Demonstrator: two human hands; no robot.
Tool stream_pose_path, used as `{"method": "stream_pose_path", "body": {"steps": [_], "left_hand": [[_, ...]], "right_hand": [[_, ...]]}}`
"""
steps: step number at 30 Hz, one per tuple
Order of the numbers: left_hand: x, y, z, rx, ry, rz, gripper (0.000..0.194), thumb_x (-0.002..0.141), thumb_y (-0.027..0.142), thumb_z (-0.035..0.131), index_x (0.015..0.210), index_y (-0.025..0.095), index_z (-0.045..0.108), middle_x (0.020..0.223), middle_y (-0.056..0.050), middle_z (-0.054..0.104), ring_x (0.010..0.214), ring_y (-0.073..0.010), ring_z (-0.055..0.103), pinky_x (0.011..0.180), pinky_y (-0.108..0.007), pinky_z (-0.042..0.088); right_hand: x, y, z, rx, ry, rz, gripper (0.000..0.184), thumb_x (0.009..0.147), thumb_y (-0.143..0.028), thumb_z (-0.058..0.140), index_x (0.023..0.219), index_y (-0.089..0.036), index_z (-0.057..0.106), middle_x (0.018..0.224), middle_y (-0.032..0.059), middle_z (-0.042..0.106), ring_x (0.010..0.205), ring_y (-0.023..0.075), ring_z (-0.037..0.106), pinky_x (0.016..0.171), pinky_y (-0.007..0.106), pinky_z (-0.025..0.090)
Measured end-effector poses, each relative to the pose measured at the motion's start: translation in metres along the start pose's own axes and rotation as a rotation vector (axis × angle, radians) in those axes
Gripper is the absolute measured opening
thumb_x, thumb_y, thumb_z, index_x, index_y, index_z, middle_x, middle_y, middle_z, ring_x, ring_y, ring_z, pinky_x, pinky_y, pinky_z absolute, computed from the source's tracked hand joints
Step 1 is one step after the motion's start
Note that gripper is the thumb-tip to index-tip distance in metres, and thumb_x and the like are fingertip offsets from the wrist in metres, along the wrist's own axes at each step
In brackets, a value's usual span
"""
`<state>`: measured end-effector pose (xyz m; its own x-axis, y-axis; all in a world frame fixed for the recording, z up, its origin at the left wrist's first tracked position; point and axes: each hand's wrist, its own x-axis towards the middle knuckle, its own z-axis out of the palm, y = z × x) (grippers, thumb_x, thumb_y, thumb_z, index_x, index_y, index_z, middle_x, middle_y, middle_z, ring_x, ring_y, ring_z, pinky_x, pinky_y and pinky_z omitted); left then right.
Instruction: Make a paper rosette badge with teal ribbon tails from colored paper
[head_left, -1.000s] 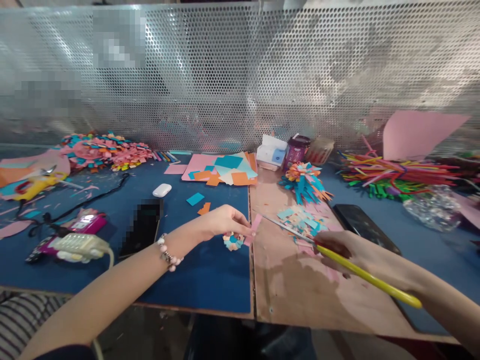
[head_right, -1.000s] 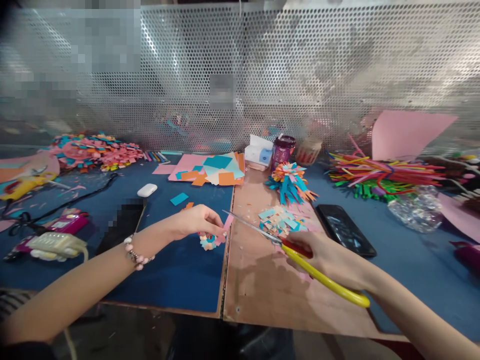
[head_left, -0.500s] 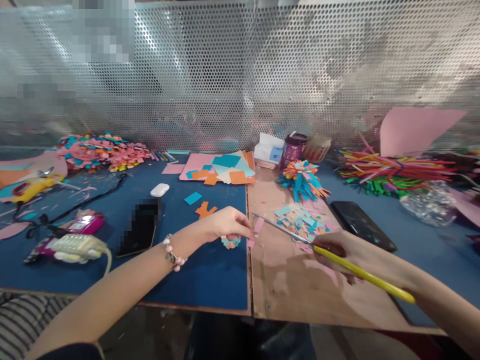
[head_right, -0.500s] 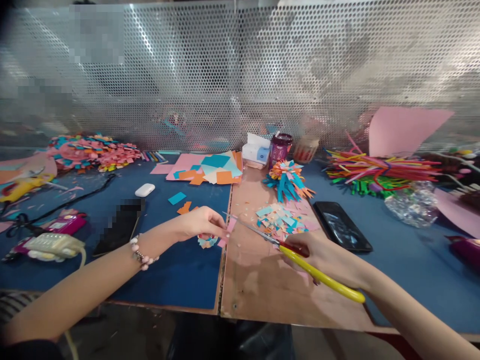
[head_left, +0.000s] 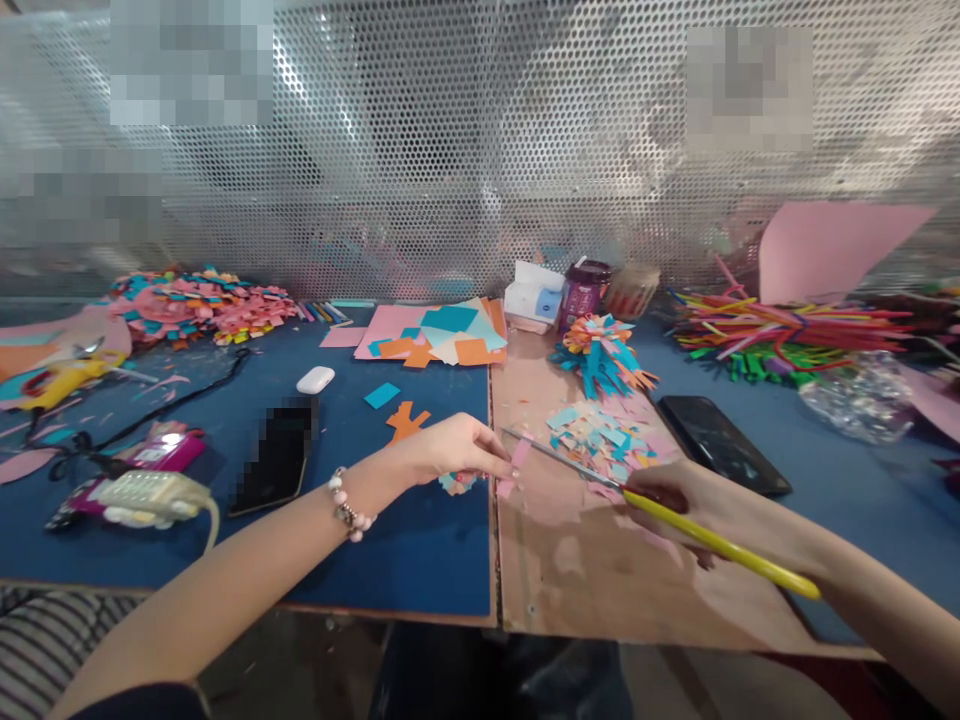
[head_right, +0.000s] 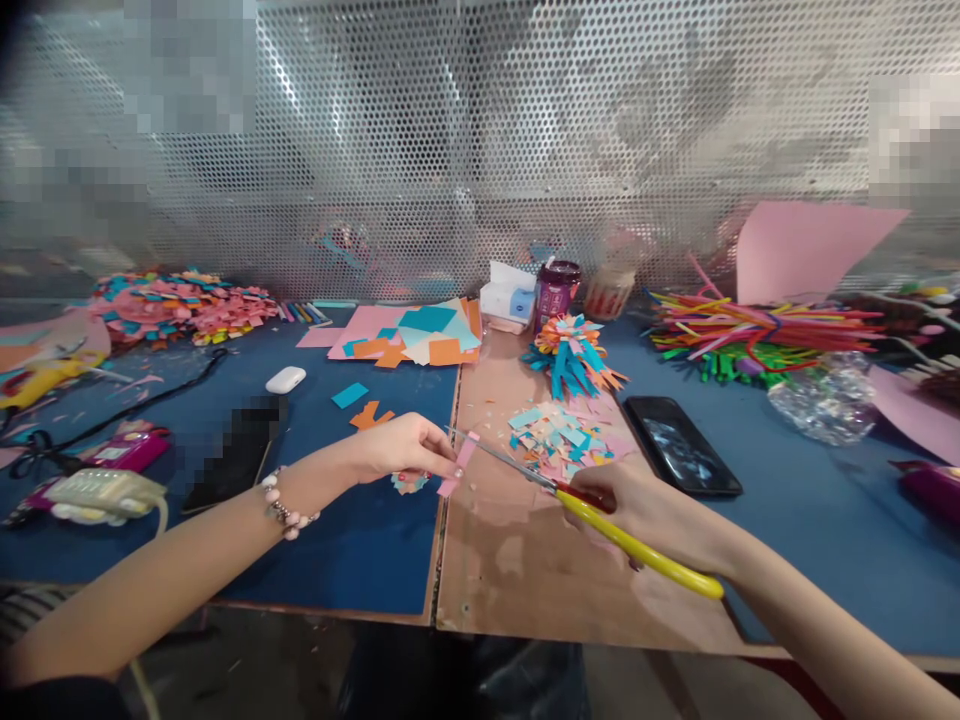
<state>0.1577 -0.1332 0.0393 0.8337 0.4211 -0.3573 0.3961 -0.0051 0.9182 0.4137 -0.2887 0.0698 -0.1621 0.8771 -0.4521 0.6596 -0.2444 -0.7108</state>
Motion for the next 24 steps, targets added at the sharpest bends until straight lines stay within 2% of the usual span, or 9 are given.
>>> {"method": "stream_pose_path", "body": {"steps": [11, 17, 24], "left_hand": [[0.0031, 0.0026, 0.0055, 0.091, -0.002, -0.036, 0.041, 0.065, 0.046, 0.07, 0.088, 0.012, 0.069, 0.075, -0.006, 0.064, 0.043, -0.0052, 0.041, 0.042, -0.024, 0.03], [0.0057, 0.0011, 0.0076, 0.091, 0.0, -0.036, 0.041, 0.064, 0.045, 0.071, 0.087, 0.012, 0.07, 0.072, -0.005, 0.063, 0.043, -0.0048, 0.04, 0.041, -0.023, 0.027], [0.0084, -0.0017, 0.0089, 0.099, -0.007, -0.027, 0.039, 0.065, 0.044, 0.07, 0.089, 0.013, 0.071, 0.078, -0.007, 0.066, 0.046, -0.0058, 0.042, 0.043, -0.024, 0.029]], "right_hand": [[-0.004, 0.0, -0.0001, 0.019, -0.011, 0.033, 0.011, 0.074, -0.026, 0.05, 0.077, -0.015, 0.053, 0.066, -0.0034, 0.043, 0.048, 0.0061, 0.045, 0.04, 0.017, 0.045], [-0.0057, 0.0032, 0.0, 0.018, -0.004, 0.015, 0.014, 0.077, -0.028, 0.048, 0.077, -0.015, 0.053, 0.066, -0.0034, 0.042, 0.048, 0.0061, 0.044, 0.04, 0.017, 0.045], [-0.005, 0.0033, -0.0003, 0.022, 0.003, 0.016, 0.016, 0.076, -0.031, 0.051, 0.076, -0.015, 0.052, 0.065, -0.0032, 0.043, 0.048, 0.0063, 0.045, 0.04, 0.017, 0.045]]}}
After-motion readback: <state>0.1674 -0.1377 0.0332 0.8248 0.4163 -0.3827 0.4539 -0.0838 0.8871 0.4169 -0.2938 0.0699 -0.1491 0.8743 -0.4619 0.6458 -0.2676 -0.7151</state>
